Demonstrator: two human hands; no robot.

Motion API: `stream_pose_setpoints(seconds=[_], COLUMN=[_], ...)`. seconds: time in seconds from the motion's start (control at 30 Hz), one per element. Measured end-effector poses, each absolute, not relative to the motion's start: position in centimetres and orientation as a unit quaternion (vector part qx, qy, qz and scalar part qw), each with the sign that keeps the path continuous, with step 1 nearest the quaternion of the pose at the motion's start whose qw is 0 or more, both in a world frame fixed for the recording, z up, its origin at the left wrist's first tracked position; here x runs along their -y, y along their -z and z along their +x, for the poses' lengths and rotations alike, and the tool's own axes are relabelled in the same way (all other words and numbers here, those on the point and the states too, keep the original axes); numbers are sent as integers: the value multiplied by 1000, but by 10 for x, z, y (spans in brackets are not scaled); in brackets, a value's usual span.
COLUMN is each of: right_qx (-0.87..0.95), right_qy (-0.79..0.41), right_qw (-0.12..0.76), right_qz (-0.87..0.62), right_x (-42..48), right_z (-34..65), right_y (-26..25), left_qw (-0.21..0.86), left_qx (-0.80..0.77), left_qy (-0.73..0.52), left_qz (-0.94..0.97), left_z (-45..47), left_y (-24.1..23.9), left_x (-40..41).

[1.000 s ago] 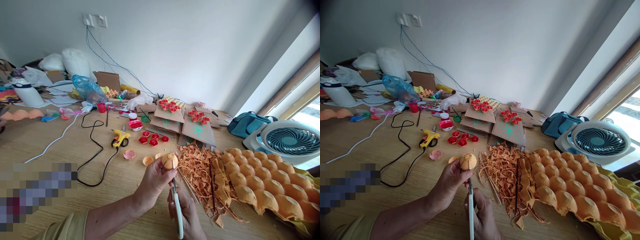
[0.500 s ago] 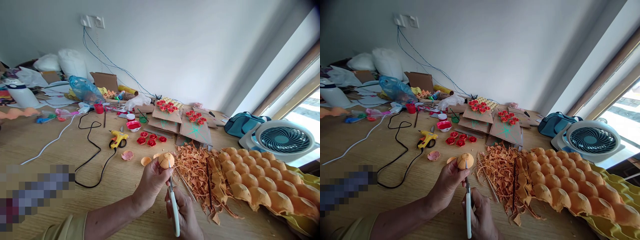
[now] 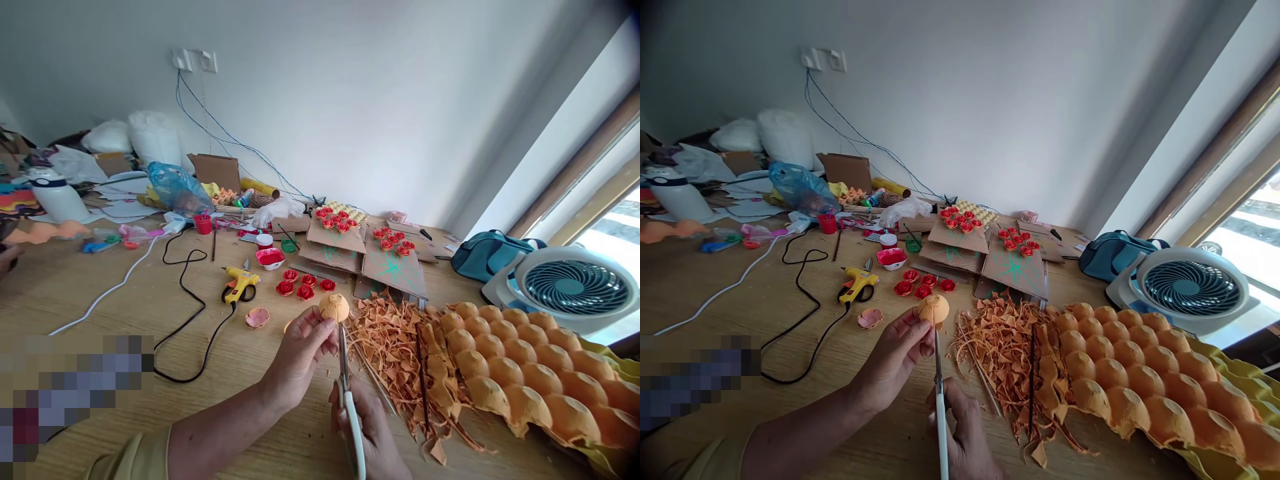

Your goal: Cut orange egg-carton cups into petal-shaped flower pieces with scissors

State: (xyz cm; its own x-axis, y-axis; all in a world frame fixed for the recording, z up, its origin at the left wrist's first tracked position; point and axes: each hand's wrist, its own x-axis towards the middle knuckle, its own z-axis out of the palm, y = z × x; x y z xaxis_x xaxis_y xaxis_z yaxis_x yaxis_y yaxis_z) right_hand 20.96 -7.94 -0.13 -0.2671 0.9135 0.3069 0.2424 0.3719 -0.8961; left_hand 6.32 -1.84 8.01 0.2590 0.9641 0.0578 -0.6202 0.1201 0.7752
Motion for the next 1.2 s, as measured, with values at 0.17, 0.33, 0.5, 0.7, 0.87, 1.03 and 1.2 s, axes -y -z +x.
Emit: stream_pose_setpoints(seconds=[0.17, 0.33, 0.5, 0.7, 0.87, 1.03, 1.2], right_qx=[679, 661, 661, 664, 670, 679, 682], right_qy=[-429, -456, -457, -444, -434, -430, -422], right_qw=[441, 444, 437, 439, 442, 439, 435], right_qz=[-401, -398, -404, -412, -409, -401, -410], right_x=[79, 80, 80, 80, 79, 80, 81], right_z=[210, 210, 210, 211, 212, 213, 213], right_y=[-6, -12, -7, -5, -5, -3, -9], left_qw=[727, 762, 783, 773, 755, 749, 742], left_qx=[-217, -195, -192, -226, -260, -271, -276], left_qy=[-575, -557, -538, -511, -519, -511, -510], left_qz=[307, 268, 246, 302, 304, 324, 337], left_z=[59, 61, 62, 64, 66, 66, 66], left_y=[-80, -76, -72, -76, -79, -80, -80], left_x=[12, 11, 12, 18, 21, 23, 25])
